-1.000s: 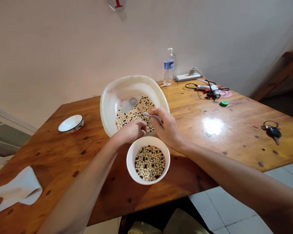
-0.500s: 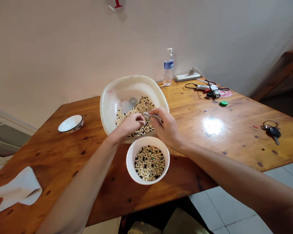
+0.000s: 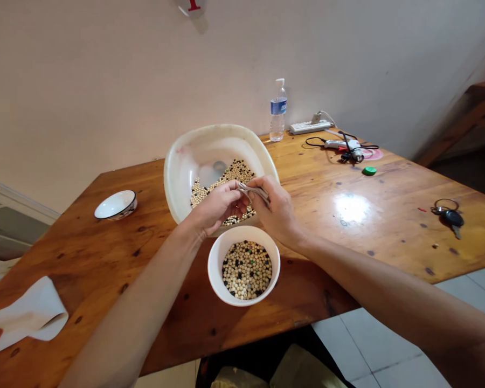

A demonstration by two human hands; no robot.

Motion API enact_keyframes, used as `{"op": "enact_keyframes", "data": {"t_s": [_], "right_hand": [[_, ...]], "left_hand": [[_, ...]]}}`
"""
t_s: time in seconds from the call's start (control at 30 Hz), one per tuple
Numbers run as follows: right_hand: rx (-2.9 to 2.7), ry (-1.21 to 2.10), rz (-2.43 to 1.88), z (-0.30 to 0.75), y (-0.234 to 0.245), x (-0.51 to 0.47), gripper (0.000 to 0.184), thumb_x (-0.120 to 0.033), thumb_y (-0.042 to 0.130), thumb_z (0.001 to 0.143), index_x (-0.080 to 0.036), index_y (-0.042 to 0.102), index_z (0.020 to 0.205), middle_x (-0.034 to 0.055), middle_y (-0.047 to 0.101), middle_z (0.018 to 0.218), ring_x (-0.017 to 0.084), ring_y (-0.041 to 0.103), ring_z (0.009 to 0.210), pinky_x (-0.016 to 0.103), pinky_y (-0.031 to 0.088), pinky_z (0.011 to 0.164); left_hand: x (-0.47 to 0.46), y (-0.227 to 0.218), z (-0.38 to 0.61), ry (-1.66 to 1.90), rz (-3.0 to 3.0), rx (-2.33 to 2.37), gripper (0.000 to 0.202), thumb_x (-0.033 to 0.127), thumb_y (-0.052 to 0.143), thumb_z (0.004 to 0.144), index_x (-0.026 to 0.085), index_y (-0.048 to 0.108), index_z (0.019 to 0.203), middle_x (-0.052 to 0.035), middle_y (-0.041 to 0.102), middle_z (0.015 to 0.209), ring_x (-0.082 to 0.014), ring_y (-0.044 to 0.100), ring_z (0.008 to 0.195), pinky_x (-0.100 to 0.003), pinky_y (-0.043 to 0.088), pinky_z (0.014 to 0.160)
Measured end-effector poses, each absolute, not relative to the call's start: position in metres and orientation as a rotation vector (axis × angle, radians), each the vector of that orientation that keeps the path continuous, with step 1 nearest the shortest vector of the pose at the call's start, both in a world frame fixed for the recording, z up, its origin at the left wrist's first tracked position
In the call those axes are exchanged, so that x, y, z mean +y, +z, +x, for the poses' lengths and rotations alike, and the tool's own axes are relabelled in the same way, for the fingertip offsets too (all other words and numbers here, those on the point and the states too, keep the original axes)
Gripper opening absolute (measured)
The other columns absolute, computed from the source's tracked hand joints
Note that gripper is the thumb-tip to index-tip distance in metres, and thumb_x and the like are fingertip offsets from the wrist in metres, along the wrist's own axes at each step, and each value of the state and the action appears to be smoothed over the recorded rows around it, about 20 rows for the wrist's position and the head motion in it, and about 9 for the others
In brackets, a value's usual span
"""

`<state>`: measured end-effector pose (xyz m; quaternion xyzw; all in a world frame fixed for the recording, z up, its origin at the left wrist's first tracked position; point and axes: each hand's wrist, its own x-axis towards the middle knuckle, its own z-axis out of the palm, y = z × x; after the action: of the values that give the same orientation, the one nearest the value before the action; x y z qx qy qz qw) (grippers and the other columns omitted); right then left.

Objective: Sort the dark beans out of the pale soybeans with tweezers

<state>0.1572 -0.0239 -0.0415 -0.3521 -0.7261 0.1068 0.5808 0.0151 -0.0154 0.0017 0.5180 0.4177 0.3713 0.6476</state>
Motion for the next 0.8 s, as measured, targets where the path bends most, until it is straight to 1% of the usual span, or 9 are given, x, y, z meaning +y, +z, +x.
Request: {"op": "enact_keyframes", "data": {"t_s": [0.23, 0.43, 0.57, 0.67, 0.73, 0.8], "right_hand": [[-1.643, 0.335, -0.857, 0.157, -0.039, -0.023, 0.008, -0.014, 0.05, 0.086, -0.021, 0.054, 0.088, 0.0004, 0.06, 0.082, 0.013, 0.056, 0.075, 0.027, 0.046, 0.067], [-1.601, 0.387, -0.868, 0.157, -0.038, -0.025, 0.008, -0.015, 0.049, 0.086, -0.021, 0.054, 0.089, 0.0008, 0.061, 0.085, 0.014, 0.057, 0.08, 0.028, 0.046, 0.069], [-1.641, 0.382, -0.861, 0.157, -0.039, -0.025, 0.008, -0.015, 0.049, 0.086, -0.021, 0.054, 0.088, 0.0008, 0.061, 0.084, 0.014, 0.056, 0.077, 0.028, 0.046, 0.068], [-1.617, 0.376, -0.881, 0.158, -0.039, -0.024, 0.008, -0.016, 0.049, 0.085, -0.021, 0.054, 0.088, 0.0006, 0.061, 0.084, 0.014, 0.056, 0.076, 0.028, 0.046, 0.068], [-1.606, 0.375, -0.89, 0.158, -0.038, -0.023, 0.008, -0.016, 0.049, 0.085, -0.021, 0.054, 0.089, 0.0005, 0.061, 0.085, 0.014, 0.056, 0.077, 0.029, 0.045, 0.069], [-1.609, 0.383, -0.896, 0.158, -0.038, -0.024, 0.008, -0.016, 0.049, 0.085, -0.021, 0.054, 0.089, 0.0003, 0.061, 0.085, 0.014, 0.055, 0.076, 0.029, 0.045, 0.069]], "left_hand": [[-0.023, 0.007, 0.02, 0.785, 1.351, 1.014, 0.012, 0.008, 0.047, 0.08, 0.015, 0.051, 0.071, 0.0007, 0.052, 0.063, -0.0082, 0.05, 0.054, -0.02, 0.038, 0.051], [-0.019, 0.004, 0.02, 0.814, 1.318, 1.037, 0.015, 0.009, 0.042, 0.079, 0.016, 0.049, 0.068, 0.0009, 0.051, 0.06, -0.0078, 0.047, 0.049, -0.02, 0.034, 0.047], [-0.017, 0.003, 0.018, 0.792, 1.408, 1.043, 0.014, 0.011, 0.042, 0.077, 0.016, 0.049, 0.067, 0.0012, 0.051, 0.059, -0.0084, 0.047, 0.05, -0.021, 0.035, 0.049], [-0.021, 0.012, 0.013, 0.652, 1.576, 1.029, 0.016, 0.017, 0.046, 0.078, 0.015, 0.051, 0.064, 0.0008, 0.052, 0.06, -0.0085, 0.046, 0.053, -0.022, 0.037, 0.054], [-0.025, 0.023, 0.007, 0.497, 1.72, 0.961, 0.017, 0.02, 0.05, 0.078, 0.014, 0.054, 0.063, 0.0007, 0.054, 0.063, -0.0087, 0.047, 0.057, -0.022, 0.038, 0.058], [-0.028, 0.033, 0.001, 0.321, 1.832, 0.869, 0.013, 0.021, 0.054, 0.075, 0.015, 0.058, 0.064, 0.0011, 0.056, 0.064, -0.0093, 0.049, 0.061, -0.022, 0.038, 0.06]]}}
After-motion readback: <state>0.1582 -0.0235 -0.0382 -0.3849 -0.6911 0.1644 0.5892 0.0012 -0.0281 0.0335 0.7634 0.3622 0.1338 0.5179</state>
